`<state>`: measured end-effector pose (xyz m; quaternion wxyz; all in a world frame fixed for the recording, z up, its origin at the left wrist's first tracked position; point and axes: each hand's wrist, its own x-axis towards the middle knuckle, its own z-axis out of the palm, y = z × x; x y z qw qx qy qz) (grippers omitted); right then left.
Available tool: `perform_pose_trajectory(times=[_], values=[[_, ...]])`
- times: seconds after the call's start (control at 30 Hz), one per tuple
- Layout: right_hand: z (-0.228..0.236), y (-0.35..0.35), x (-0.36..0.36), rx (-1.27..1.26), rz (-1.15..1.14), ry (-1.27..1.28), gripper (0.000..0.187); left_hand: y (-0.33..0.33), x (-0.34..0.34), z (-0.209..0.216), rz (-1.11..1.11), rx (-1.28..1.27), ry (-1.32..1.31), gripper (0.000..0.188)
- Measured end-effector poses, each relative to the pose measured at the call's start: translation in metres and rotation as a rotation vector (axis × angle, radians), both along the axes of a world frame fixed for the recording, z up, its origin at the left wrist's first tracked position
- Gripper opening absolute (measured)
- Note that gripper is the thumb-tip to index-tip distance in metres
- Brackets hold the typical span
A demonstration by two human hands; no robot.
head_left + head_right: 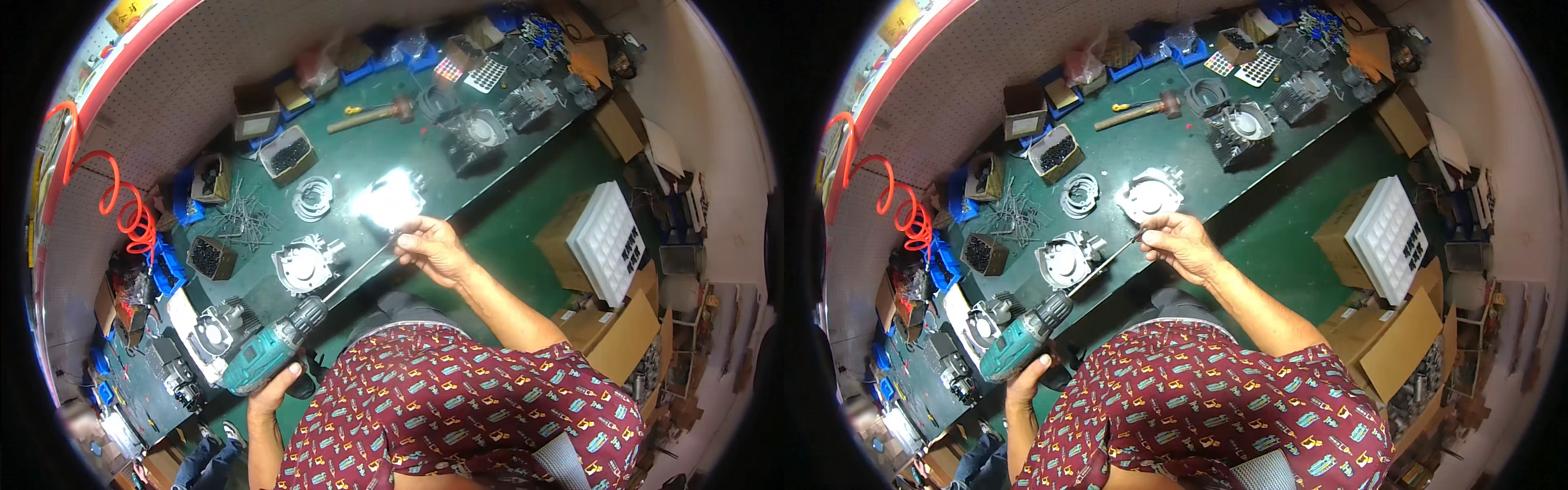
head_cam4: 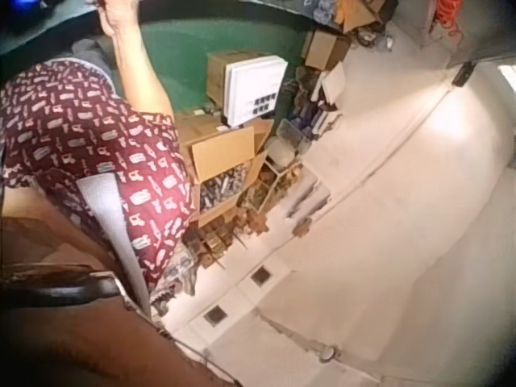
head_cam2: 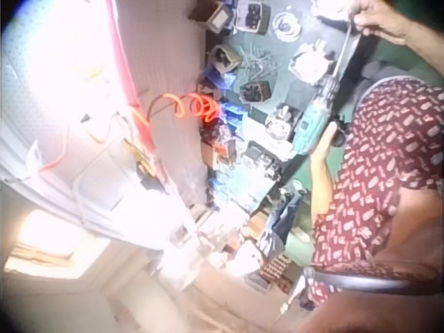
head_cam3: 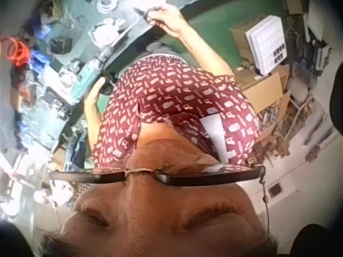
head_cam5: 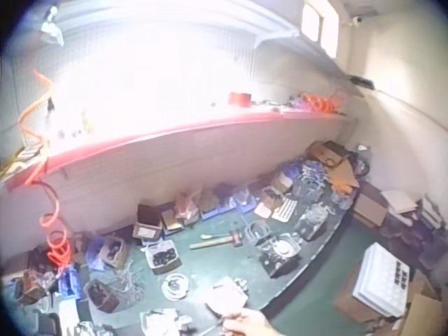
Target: The person assembles small electrical components on a workbench using a cordless drill and a pneumatic air gun. They repeatedly insert screws into metal housings, tighten them with the drill, and then use the air gun to blow debris from the assembly. The process is repeated for multiple units.
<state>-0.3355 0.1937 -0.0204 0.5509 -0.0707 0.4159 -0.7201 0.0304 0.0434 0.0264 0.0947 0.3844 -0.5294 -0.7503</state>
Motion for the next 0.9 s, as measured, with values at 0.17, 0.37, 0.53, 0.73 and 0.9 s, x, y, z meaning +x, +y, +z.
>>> perform_pose_trajectory(times=[0.17, 0.37, 0.53, 0.73, 0.9], values=[[0.009, 0.021, 0.008, -0.035, -0.067, -0.068, 0.019, 0.005, 0.005, -0.003, -0.032, 0.017, 0.010, 0.041], [0.005, 0.037, 0.012, -0.027, -0.095, -0.028, 0.020, 0.004, 0.003, -0.002, -0.101, 0.003, 0.013, 0.040], [0.006, 0.055, -0.003, 0.094, 0.019, 0.108, 0.022, 0.008, -0.004, 0.003, -0.127, -0.107, -0.047, 0.045], [0.002, 0.067, -0.042, 0.155, 0.140, 0.065, 0.021, 0.009, -0.022, 0.007, -0.188, -0.207, -0.085, 0.044], [-0.005, 0.077, -0.100, 0.131, 0.209, 0.068, 0.020, 0.029, -0.081, 0.022, -0.182, -0.146, -0.175, 0.034]])
